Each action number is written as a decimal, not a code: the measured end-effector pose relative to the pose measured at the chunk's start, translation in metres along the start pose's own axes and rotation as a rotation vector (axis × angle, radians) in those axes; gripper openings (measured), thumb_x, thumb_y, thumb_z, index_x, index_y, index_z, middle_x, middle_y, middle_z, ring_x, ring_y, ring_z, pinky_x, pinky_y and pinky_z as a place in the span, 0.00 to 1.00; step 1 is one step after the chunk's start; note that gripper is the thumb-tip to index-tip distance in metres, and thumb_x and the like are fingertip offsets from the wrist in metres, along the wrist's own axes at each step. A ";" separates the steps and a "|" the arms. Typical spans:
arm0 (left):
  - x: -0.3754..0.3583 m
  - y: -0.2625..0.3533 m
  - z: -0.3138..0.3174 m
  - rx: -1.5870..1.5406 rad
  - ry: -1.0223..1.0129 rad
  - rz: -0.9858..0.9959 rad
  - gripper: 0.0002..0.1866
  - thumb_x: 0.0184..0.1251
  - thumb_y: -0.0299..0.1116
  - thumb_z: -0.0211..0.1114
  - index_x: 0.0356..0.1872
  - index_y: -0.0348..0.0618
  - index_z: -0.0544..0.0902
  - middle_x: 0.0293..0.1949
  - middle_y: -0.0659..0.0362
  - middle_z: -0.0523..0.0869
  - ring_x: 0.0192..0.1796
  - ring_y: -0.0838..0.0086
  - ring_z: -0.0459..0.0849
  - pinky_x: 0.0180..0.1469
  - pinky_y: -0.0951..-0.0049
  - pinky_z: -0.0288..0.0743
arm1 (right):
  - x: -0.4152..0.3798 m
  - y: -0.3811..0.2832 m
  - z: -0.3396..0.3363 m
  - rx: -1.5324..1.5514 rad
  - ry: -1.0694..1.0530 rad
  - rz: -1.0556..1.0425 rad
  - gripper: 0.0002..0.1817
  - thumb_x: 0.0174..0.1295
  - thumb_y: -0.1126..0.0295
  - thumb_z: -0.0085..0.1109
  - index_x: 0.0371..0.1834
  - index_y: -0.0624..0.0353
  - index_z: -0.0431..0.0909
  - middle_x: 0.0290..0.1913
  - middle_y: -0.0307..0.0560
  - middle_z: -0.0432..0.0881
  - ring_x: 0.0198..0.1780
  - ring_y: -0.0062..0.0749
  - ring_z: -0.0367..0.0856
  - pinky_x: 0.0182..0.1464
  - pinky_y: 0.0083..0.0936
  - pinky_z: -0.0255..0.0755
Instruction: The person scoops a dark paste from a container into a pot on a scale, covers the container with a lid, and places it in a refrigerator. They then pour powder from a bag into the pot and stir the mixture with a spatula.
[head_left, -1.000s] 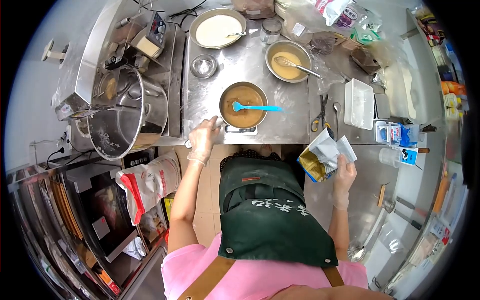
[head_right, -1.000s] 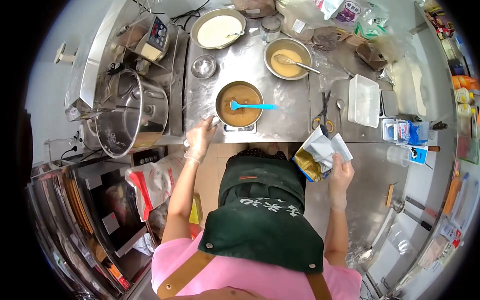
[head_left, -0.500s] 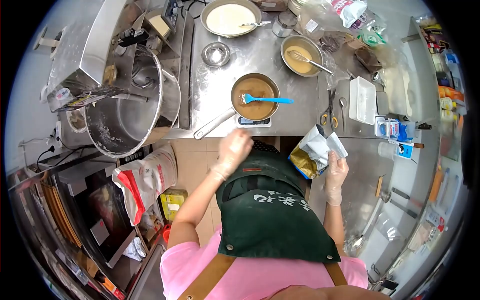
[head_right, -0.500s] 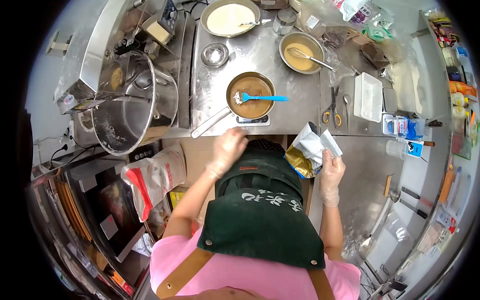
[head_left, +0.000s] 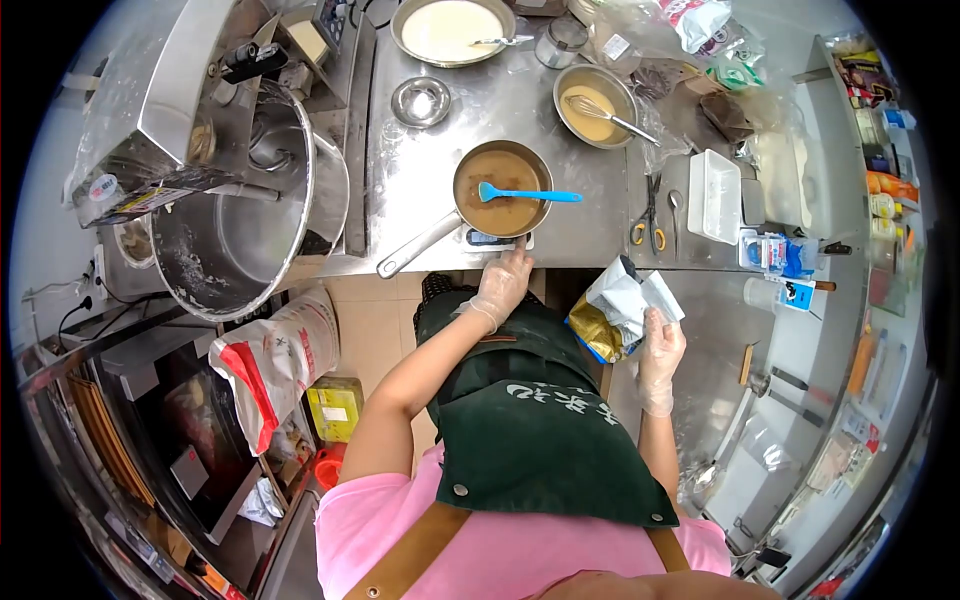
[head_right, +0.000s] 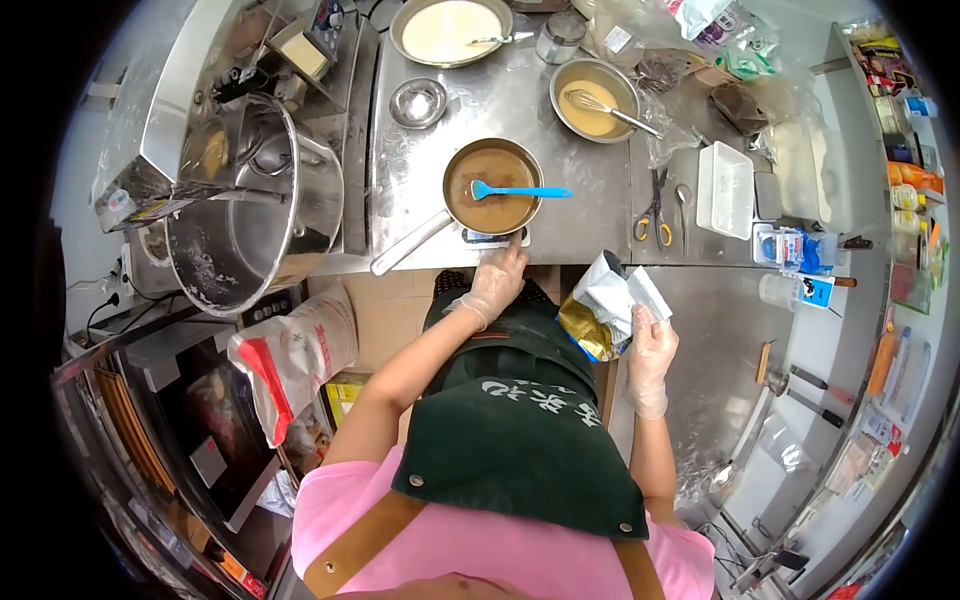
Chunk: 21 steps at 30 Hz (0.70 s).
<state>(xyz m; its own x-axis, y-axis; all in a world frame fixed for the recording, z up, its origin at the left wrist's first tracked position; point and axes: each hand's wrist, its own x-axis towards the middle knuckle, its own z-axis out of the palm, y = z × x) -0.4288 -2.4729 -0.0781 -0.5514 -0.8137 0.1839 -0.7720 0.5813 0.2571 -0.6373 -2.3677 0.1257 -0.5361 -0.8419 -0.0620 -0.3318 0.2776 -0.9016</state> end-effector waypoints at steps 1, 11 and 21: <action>0.000 0.000 0.002 0.001 -0.013 -0.006 0.08 0.66 0.35 0.58 0.39 0.45 0.82 0.66 0.47 0.75 0.40 0.69 0.85 0.36 0.69 0.81 | 0.001 0.002 0.000 0.012 -0.006 0.000 0.09 0.71 0.75 0.58 0.49 0.70 0.81 0.42 0.40 0.85 0.43 0.18 0.78 0.49 0.19 0.72; 0.009 0.009 -0.038 -0.465 -0.210 -0.218 0.19 0.72 0.37 0.57 0.57 0.37 0.75 0.62 0.42 0.77 0.45 0.60 0.86 0.49 0.64 0.80 | 0.040 -0.024 0.031 -0.238 -0.176 -0.264 0.09 0.68 0.74 0.60 0.47 0.68 0.80 0.29 0.49 0.84 0.30 0.23 0.79 0.35 0.23 0.73; 0.020 0.040 -0.096 -2.283 -0.457 -0.601 0.35 0.78 0.51 0.54 0.77 0.50 0.51 0.72 0.57 0.65 0.74 0.63 0.66 0.70 0.51 0.65 | 0.089 -0.053 0.101 -0.426 -0.305 -0.433 0.11 0.67 0.70 0.61 0.47 0.65 0.77 0.25 0.61 0.80 0.26 0.55 0.81 0.27 0.38 0.72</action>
<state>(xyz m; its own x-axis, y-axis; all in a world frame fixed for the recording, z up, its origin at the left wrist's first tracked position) -0.4403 -2.4655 0.0274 -0.7406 -0.5891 -0.3232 0.4328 -0.7862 0.4411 -0.5886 -2.5043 0.1249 -0.0638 -0.9936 0.0927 -0.7775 -0.0087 -0.6289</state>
